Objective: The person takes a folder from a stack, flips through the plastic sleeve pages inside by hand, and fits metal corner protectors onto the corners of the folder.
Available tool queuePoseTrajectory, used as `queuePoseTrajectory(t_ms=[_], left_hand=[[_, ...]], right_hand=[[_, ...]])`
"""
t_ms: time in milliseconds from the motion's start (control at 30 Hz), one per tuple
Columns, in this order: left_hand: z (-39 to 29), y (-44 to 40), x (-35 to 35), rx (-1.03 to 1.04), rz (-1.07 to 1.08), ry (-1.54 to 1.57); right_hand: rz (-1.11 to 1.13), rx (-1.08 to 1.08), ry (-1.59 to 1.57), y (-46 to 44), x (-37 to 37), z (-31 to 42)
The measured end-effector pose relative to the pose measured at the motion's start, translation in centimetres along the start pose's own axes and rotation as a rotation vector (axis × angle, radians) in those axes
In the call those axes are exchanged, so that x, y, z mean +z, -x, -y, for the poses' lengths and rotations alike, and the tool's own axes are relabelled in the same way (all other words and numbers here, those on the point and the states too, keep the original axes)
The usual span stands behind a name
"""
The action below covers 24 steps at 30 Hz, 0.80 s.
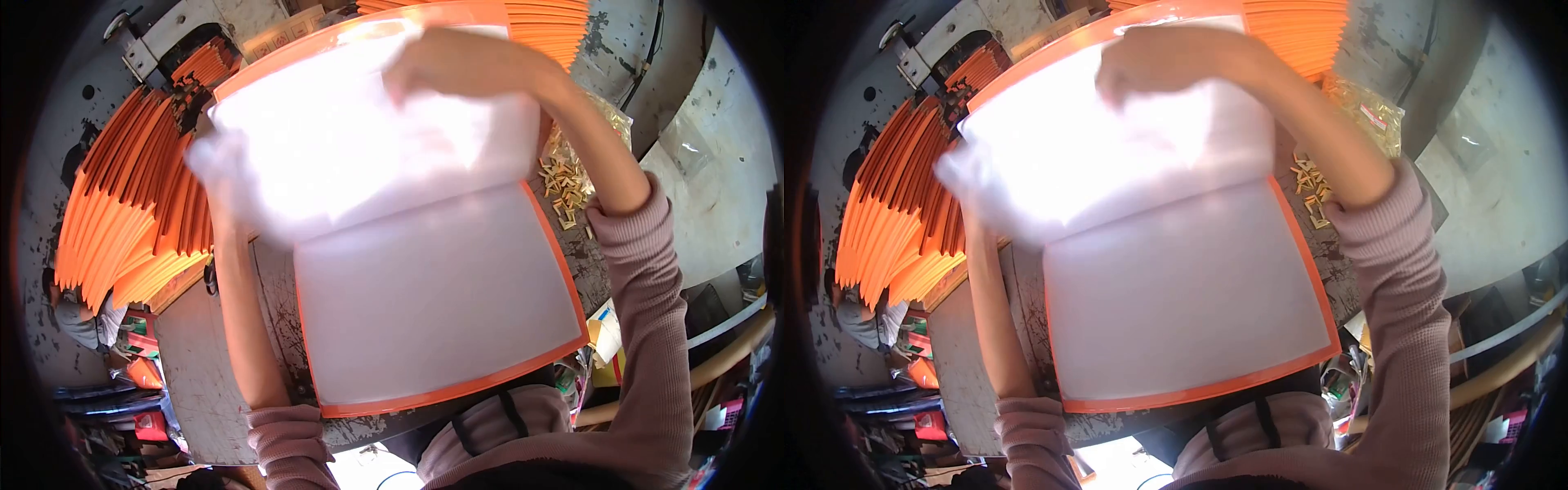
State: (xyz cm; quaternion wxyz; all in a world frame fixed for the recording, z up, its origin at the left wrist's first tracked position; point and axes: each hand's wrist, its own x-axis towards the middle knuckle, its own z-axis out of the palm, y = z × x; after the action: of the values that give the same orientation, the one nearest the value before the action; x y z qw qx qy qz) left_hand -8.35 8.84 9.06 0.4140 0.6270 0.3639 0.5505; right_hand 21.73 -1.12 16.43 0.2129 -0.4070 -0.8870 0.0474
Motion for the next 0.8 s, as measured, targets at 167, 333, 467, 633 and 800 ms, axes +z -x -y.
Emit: queuePoseTrajectory(t_ms=[167, 333, 467, 633, 800], left_hand=[[1.1, -0.9, -1.3, 0.044, 0.155, 0.366], [0.6, 0.3, -0.8, 0.171, 0.189, 0.036], [1.3, 0.4, 0.0, 0.186, 0.085, -0.271], [0.7, 0.8, 0.7, 0.255, -0.042, -0.269], [0.0, 0.8, 0.9, 0.244, -0.128, -0.096]], right_hand=[[-0.105, 0.297, 0.374, -2.8, -0.6, 0.6], [-0.68, 0.093, 0.84, -1.0, 2.8, 2.1], [-0.553, -0.167, 0.797, 3.5, 8.4, 5.7], [0.365, -0.201, 0.02, 9.9, 11.9, 12.5], [0.483, -0.072, 0.042, 12.0, 12.6, 11.9]])
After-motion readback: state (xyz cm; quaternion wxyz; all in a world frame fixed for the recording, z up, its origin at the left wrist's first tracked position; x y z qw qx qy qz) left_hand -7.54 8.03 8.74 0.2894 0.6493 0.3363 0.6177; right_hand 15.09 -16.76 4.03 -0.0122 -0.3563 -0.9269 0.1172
